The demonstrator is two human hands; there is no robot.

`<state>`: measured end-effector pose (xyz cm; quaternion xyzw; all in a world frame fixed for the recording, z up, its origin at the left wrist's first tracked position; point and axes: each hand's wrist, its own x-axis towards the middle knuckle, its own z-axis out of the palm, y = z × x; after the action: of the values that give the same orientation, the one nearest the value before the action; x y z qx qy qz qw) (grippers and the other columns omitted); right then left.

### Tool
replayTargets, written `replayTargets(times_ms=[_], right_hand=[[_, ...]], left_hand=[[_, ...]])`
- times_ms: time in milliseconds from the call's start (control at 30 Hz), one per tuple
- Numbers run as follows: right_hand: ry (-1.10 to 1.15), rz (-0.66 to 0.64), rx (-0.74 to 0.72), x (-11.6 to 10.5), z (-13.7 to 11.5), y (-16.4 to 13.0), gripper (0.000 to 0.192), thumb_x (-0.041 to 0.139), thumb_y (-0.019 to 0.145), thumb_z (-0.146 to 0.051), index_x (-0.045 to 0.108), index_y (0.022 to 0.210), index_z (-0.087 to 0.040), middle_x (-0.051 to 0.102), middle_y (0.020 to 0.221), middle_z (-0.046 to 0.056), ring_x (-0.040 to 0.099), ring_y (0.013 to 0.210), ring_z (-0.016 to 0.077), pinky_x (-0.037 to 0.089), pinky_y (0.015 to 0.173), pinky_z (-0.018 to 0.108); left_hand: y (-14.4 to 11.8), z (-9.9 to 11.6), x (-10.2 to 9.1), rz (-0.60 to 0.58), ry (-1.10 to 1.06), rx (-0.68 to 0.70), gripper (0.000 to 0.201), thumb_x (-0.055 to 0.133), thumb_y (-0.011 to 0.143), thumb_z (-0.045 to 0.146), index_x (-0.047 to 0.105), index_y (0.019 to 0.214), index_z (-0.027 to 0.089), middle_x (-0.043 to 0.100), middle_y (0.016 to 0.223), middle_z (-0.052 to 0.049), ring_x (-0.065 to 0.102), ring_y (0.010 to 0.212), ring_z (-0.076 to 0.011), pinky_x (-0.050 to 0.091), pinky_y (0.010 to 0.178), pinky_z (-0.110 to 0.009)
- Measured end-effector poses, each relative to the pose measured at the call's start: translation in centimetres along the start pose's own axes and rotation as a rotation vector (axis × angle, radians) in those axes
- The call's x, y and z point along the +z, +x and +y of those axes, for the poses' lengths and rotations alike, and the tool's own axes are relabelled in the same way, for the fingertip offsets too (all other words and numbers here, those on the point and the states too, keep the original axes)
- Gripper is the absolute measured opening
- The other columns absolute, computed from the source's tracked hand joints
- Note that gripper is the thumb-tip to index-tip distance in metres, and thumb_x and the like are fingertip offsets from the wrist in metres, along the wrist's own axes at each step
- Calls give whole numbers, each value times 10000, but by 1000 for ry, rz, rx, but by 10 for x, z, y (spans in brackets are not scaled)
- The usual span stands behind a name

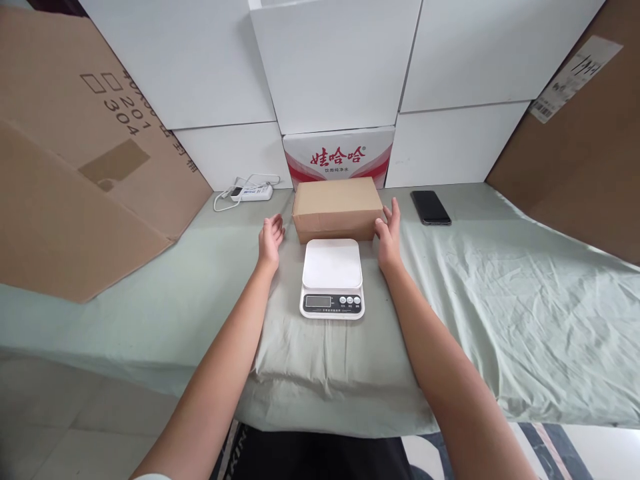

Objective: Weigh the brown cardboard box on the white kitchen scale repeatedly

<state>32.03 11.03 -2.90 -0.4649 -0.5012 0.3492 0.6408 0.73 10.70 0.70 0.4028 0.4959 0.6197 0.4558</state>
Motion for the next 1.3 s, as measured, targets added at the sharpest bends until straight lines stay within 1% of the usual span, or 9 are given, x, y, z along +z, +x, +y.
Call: replayTargets(times_ms=[67, 200, 367, 433, 567, 733, 933, 1133, 1300], right_hand=[[-10, -17, 9, -1, 0, -1, 1045, 637, 871, -730, 194, 1778, -463, 402, 1852, 53, 462, 1691, 360, 388, 1391, 712], [8, -18, 32, -2, -1, -2, 986, 688, 857, -729, 301, 1724, -464, 446, 1827, 34, 385, 1741, 343, 294, 1447, 699], [0, -45, 25, 0, -2, -2, 1005, 662, 878, -768, 280, 1751, -446, 467, 1825, 44, 469, 1692, 343, 369, 1427, 657], [0, -24, 21, 1, -3, -3, 988, 663, 875, -762, 307, 1739, -440, 488, 1817, 37, 470, 1695, 338, 354, 1440, 649], [-20, -28, 7, 2, -1, -2, 1004, 650, 876, -758, 301, 1752, -412, 483, 1828, 39, 443, 1720, 339, 321, 1460, 646], [-63, -75, -26, -1, 4, 1, 1040, 621, 895, -803, 241, 1799, -458, 466, 1847, 12, 428, 1729, 351, 331, 1459, 661], [-57, -114, -32, 0, 4, 2, 1102, 674, 849, -809, 236, 1798, -460, 367, 1909, -13, 304, 1801, 361, 247, 1495, 652], [-108, -96, -29, 1, 1, 2, 1057, 635, 879, -752, 206, 1802, -470, 385, 1899, -21, 350, 1784, 358, 280, 1481, 668], [-91, -105, -33, 0, -2, 1, 1048, 657, 886, -717, 226, 1803, -452, 387, 1898, -8, 342, 1786, 345, 252, 1494, 656]], left_hand=[[-1, 0, 1, -20, -2, -22, 760, 365, 1141, 690, 628, 1623, 164, 548, 1803, -180, 493, 1724, -280, 446, 1398, -387], [-7, -6, 7, -101, 21, -20, 805, 423, 1103, 766, 666, 1591, 173, 569, 1788, -176, 509, 1713, -309, 452, 1400, -418], [-11, -9, 10, -169, 45, -24, 762, 421, 1115, 735, 668, 1598, 199, 601, 1769, -139, 533, 1698, -304, 457, 1396, -432], [-11, -9, 10, -176, 46, -19, 777, 441, 1099, 765, 682, 1584, 208, 620, 1753, -140, 535, 1696, -324, 462, 1391, -449], [-11, -9, 10, -201, 49, 3, 786, 450, 1093, 778, 687, 1570, 201, 648, 1726, -158, 554, 1682, -334, 479, 1375, -464], [-13, -9, 12, -231, 65, 13, 777, 466, 1091, 771, 690, 1564, 197, 705, 1668, -151, 572, 1668, -337, 474, 1379, -454], [-13, -10, 14, -240, 52, 25, 760, 492, 1082, 764, 710, 1536, 194, 719, 1649, -158, 596, 1647, -343, 463, 1388, -467], [-12, -12, 13, -241, 57, 17, 754, 509, 1066, 789, 729, 1511, 221, 741, 1624, -138, 585, 1657, -341, 455, 1394, -462], [-13, -11, 12, -274, 55, 34, 748, 487, 1081, 771, 715, 1529, 217, 738, 1630, -135, 587, 1655, -338, 458, 1391, -461]])
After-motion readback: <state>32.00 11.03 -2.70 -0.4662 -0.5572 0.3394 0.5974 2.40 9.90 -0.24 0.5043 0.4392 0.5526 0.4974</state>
